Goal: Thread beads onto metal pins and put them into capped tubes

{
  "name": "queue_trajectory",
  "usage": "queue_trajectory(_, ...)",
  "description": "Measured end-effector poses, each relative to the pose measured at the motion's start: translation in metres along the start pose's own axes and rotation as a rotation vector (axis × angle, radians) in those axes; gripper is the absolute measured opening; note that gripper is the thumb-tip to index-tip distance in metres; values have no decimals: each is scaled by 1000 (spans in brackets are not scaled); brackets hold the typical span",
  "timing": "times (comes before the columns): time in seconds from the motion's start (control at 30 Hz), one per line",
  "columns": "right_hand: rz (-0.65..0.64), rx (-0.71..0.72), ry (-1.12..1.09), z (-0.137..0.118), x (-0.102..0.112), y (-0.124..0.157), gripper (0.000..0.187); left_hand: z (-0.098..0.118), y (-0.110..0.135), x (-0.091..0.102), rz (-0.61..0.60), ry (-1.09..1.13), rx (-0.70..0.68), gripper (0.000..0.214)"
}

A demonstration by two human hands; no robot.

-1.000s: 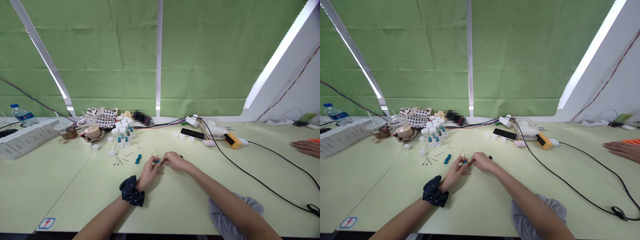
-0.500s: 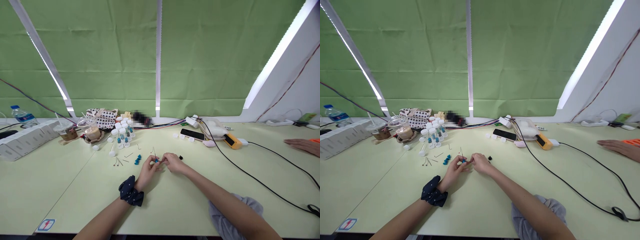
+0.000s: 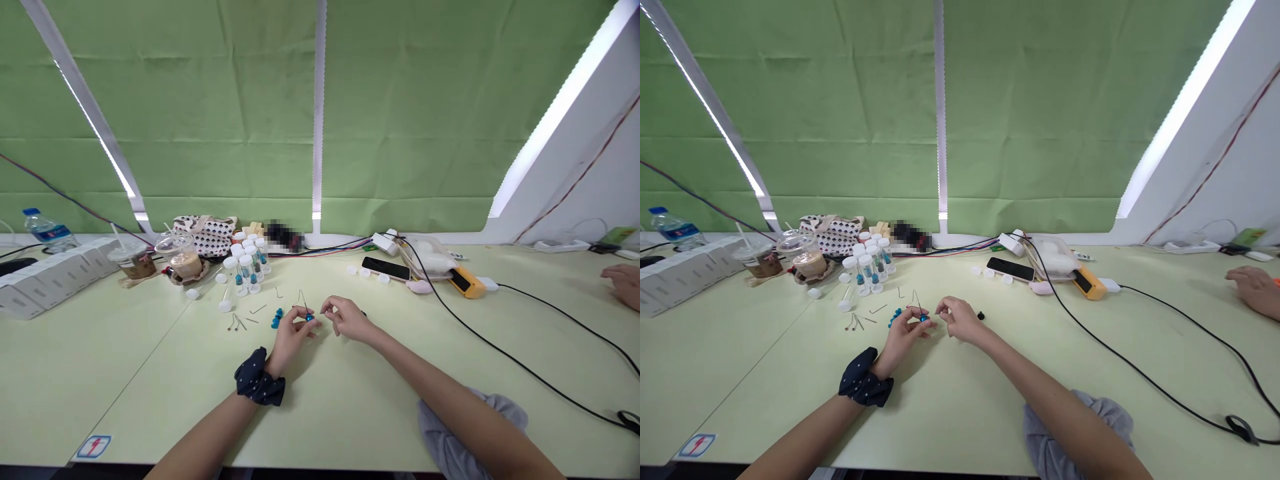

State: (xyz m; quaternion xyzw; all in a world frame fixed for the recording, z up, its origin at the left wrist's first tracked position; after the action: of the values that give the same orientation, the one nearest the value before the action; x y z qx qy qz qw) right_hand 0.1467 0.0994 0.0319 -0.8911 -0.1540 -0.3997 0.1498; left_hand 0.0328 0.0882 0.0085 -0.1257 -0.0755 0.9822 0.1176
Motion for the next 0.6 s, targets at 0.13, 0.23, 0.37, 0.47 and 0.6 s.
queue_trajectory(0.13, 81, 137, -15, -21, 5, 4, 15, 1, -1, 1, -8, -10, -21, 27)
queue_trajectory(0.23, 106, 182, -2, -27, 6, 6, 18, -1, -2, 0, -23, 25, -1, 27)
queue_trajectory(0.37, 126, 188, 5, -25, 8, 6, 17, -3, -2, -4, -53, 103, 40, 28)
queue_trajectory(0.47, 139, 170, 7, -21, 9, 4, 16, -3, -1, -6, -62, 138, 58, 30)
queue_trajectory(0.6, 143, 170, 4, -21, 9, 4, 17, -7, 0, -6, -68, 153, 82, 28)
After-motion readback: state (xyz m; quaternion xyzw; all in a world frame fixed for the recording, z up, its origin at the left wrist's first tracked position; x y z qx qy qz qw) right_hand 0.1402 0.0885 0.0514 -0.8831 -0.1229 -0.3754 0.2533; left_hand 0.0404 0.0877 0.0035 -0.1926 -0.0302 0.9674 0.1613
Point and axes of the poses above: each hand's wrist, its own y-axis away from the middle knuckle, its own x-axis out of the back of the hand, z = x × y, the point moved 10 cm from there along -y, towards the middle knuckle, and after that the axes turned 9 degrees about y, right-handed, at the moved point
